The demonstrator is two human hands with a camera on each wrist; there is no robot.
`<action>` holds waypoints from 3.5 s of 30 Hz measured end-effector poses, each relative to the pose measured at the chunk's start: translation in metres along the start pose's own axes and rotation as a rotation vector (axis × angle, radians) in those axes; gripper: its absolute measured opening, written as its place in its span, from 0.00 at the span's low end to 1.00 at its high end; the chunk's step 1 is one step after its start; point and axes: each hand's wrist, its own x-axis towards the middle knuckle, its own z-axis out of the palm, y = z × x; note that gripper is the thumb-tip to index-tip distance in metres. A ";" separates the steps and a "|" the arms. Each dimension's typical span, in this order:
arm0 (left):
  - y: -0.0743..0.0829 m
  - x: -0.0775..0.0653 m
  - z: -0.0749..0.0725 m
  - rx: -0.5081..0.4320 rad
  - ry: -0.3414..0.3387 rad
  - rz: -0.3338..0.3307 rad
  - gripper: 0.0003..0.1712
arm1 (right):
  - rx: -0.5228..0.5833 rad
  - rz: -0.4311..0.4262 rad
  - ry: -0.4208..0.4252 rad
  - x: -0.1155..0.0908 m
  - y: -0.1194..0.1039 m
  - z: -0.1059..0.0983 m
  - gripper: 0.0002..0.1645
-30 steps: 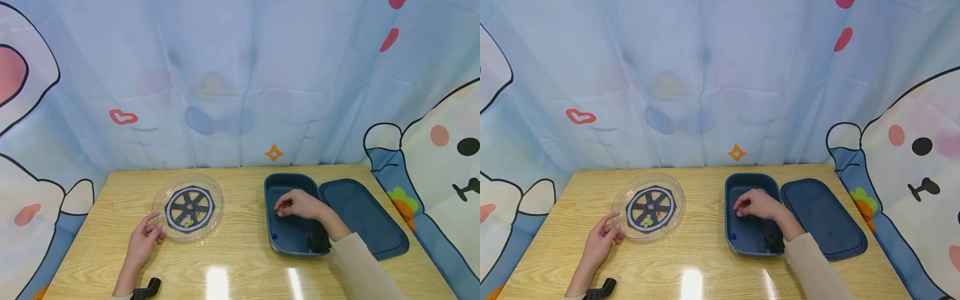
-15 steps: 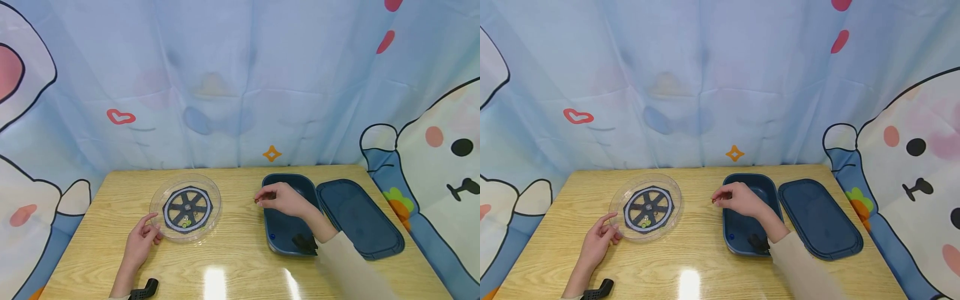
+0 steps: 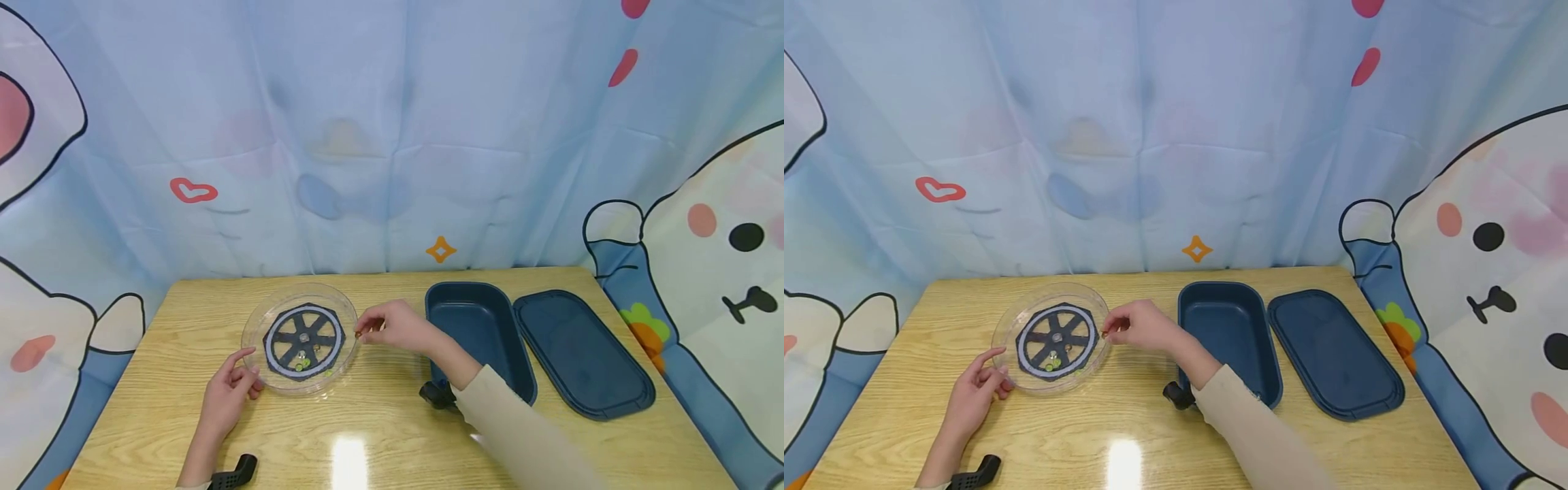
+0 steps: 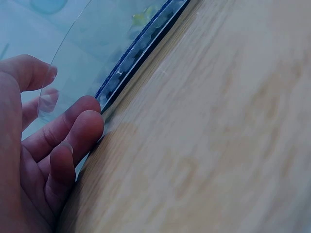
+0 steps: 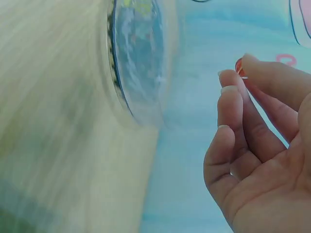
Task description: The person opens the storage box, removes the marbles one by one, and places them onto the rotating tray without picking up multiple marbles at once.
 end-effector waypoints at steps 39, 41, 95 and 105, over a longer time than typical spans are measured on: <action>-0.002 0.001 0.001 -0.018 0.006 -0.006 0.21 | 0.134 0.051 -0.016 0.025 -0.005 0.029 0.09; -0.002 0.001 0.001 -0.021 0.005 -0.004 0.21 | 0.120 0.047 0.010 0.021 -0.006 0.019 0.08; -0.001 0.002 -0.001 -0.008 0.008 -0.041 0.21 | -0.055 0.251 -0.530 -0.076 0.083 -0.036 0.11; -0.003 0.000 0.000 0.001 0.010 -0.035 0.20 | -0.090 0.342 -0.524 -0.084 0.079 -0.062 0.14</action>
